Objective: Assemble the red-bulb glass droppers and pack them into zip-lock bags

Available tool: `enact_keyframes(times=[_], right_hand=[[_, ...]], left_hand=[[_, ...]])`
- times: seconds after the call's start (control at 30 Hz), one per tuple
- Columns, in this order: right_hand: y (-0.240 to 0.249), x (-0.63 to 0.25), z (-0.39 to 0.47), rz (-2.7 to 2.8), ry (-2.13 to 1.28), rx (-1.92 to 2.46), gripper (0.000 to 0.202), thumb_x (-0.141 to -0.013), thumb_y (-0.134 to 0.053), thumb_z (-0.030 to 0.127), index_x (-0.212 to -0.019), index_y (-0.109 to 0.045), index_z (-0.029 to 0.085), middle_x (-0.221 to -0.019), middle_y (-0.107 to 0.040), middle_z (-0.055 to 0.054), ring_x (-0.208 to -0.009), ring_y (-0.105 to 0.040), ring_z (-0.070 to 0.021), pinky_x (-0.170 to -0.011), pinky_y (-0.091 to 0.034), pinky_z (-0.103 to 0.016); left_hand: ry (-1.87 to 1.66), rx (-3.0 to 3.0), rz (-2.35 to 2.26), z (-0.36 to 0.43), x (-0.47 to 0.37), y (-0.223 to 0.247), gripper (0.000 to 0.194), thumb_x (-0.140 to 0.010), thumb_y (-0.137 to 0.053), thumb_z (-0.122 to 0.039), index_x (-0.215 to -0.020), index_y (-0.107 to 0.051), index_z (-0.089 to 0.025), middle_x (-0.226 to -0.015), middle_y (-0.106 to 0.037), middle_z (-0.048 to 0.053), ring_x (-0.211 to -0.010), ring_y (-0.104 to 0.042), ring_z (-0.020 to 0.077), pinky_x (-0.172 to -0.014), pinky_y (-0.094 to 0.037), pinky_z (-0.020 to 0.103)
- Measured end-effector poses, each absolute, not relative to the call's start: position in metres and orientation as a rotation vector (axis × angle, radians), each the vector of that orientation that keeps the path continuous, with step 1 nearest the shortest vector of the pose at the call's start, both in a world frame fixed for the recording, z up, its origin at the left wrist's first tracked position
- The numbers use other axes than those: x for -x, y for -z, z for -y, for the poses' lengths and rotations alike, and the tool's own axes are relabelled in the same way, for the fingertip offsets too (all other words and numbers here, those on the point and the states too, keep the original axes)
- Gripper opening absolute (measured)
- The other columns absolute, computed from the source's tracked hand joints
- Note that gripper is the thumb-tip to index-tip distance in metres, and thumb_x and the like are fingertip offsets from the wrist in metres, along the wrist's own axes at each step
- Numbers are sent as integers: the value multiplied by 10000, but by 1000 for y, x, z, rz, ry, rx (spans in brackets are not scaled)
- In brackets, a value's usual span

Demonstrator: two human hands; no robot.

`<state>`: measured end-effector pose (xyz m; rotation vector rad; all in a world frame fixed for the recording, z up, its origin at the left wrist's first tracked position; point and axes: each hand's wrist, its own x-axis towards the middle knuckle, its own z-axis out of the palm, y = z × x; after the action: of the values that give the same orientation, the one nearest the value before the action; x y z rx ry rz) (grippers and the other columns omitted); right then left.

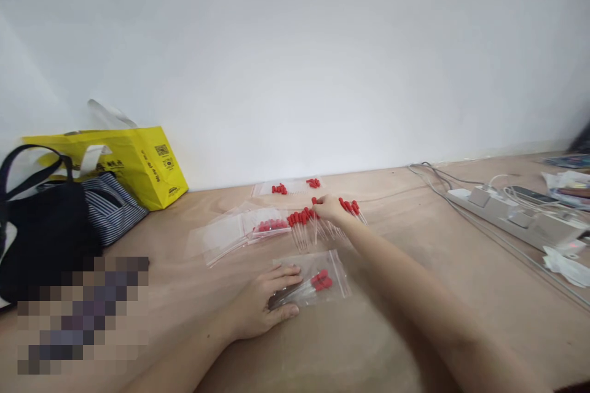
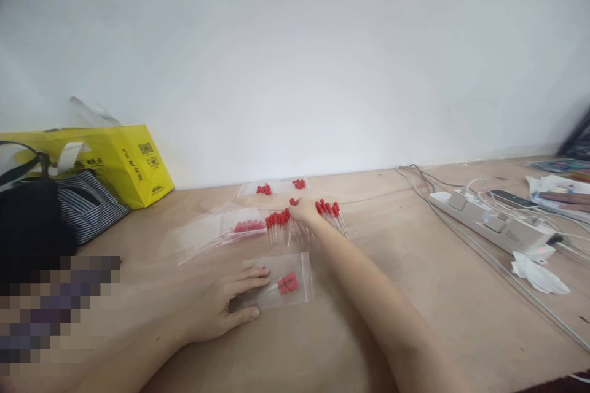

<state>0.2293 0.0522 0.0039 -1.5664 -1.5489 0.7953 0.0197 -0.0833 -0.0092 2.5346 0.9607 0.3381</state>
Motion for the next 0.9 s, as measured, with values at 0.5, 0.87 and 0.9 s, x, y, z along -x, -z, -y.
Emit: enact_keyframes(times=[0.5, 0.87, 0.9], right_hand=[[30, -325, 44, 1022, -1362, 871, 263, -580, -724, 339, -749, -616, 169, -717, -628, 5, -659, -609, -99, -703, -496, -220], [32, -338, 67, 1134, -1377, 941, 252, -638, -679, 368, -790, -610, 179, -776, -617, -18, -683, -604, -112, -717, -491, -241], [32, -335, 68, 1102, -1401, 920, 245, -642, -679, 357, -795, -608, 180, -782, -616, -17, -682, -604, -105, -713, -491, -228]], left_hand=[[-355, -2537, -986, 81, -20, 10, 457, -775, -517, -447, -1183, -486, -243, -1270, -464, 47, -1178, -400, 229, -984, -325, 412], [-324, -2528, -1052, 83, -20, 8, 511, -774, -508, -465, -1226, -434, -239, -1275, -457, 52, -1179, -395, 250, -979, -321, 431], [-322, -2531, -1069, 83, -19, 9, 523, -772, -506, -471, -1234, -422, -242, -1278, -455, 52, -1177, -397, 253, -975, -325, 434]])
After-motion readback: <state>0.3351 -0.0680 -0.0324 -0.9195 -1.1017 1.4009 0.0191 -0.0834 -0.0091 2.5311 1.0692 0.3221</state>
